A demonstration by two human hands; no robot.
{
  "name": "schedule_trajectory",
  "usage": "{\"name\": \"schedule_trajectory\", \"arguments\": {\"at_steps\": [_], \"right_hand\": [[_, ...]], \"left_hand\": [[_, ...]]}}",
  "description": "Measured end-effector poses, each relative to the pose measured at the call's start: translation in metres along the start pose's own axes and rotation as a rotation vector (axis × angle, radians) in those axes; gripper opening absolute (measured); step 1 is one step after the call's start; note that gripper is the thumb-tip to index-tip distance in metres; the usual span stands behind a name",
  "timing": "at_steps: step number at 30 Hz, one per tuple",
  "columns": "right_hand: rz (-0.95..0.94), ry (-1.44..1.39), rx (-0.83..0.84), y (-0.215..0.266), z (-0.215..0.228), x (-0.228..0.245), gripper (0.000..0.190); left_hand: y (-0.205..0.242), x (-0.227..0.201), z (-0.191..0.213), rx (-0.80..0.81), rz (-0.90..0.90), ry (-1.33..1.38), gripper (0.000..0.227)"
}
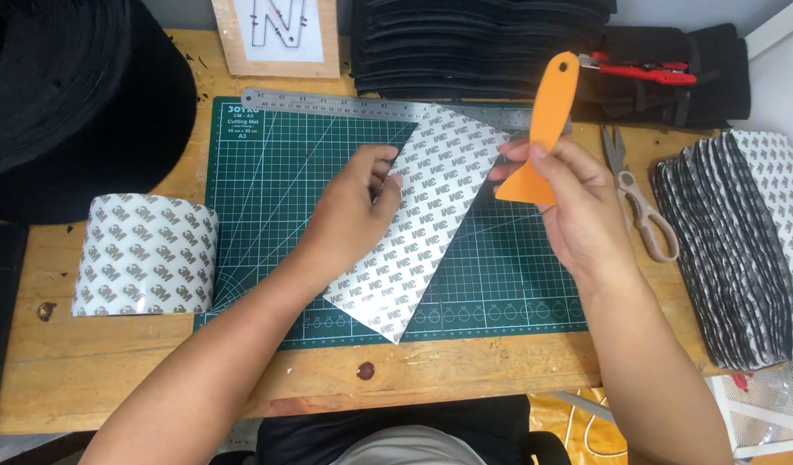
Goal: Applying double-sided adhesive tape to a piece of black material and smoothing it with a scraper tool.
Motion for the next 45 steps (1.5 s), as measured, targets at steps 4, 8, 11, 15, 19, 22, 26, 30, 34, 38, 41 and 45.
{"name": "schedule_trajectory", "arguments": {"at_steps": [4, 8, 11, 15, 19, 22, 26, 30, 34, 38, 41, 45], "right_hand": [[0.012, 0.273, -0.004, 0.001, -0.001, 0.001, 0.021], [-0.056, 0.483, 0.059, 0.003, -0.007, 0.001, 0.019], [-0.113, 0.485, 0.167, 0.012, -0.026, -0.007, 0.018], [-0.120, 0.451, 0.311, 0.022, -0.055, -0.013, 0.019], [-0.136, 0.510, 0.399, 0.034, -0.068, -0.021, 0.015], [-0.193, 0.555, 0.463, 0.039, -0.079, -0.030, 0.014], [-0.194, 0.564, 0.502, 0.039, -0.084, -0.038, 0.012], [-0.249, 0.697, 0.448, 0.033, -0.077, -0.032, 0.017], [-0.247, 0.753, 0.413, 0.024, -0.063, -0.035, 0.019], [-0.224, 0.807, 0.361, 0.015, -0.054, -0.032, 0.025], [-0.191, 0.828, 0.308, 0.008, -0.042, -0.034, 0.030], [-0.163, 0.830, 0.222, -0.001, -0.024, -0.036, 0.034]], "left_hand": [[0.001, -0.019, -0.001, -0.010, -0.220, -0.448, 0.034], [0.005, -0.027, -0.011, 0.058, -0.382, -0.574, 0.028], [0.009, -0.030, -0.021, 0.174, -0.453, -0.609, 0.027], [0.010, -0.023, -0.028, 0.228, -0.475, -0.651, 0.027], [0.009, -0.026, -0.028, 0.218, -0.491, -0.662, 0.026], [0.009, -0.026, -0.030, 0.231, -0.486, -0.705, 0.027], [0.008, -0.018, -0.039, 0.305, -0.450, -0.769, 0.032], [0.011, -0.015, -0.046, 0.391, -0.392, -0.817, 0.038], [0.009, -0.010, -0.052, 0.427, -0.385, -0.889, 0.039], [0.009, -0.007, -0.055, 0.448, -0.366, -0.941, 0.039], [0.007, -0.006, -0.055, 0.445, -0.370, -0.950, 0.039], [0.008, -0.009, -0.054, 0.449, -0.365, -0.951, 0.039]]}}
Point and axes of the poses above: each hand's wrist, its own y-axis away from the middle knuckle, its own z-axis out of the back of the hand, x = y × z, the point moved 10 cm from there along -y, towards the middle knuckle, and after that the axes turned 1 degree about -x, right-handed, at the moved point
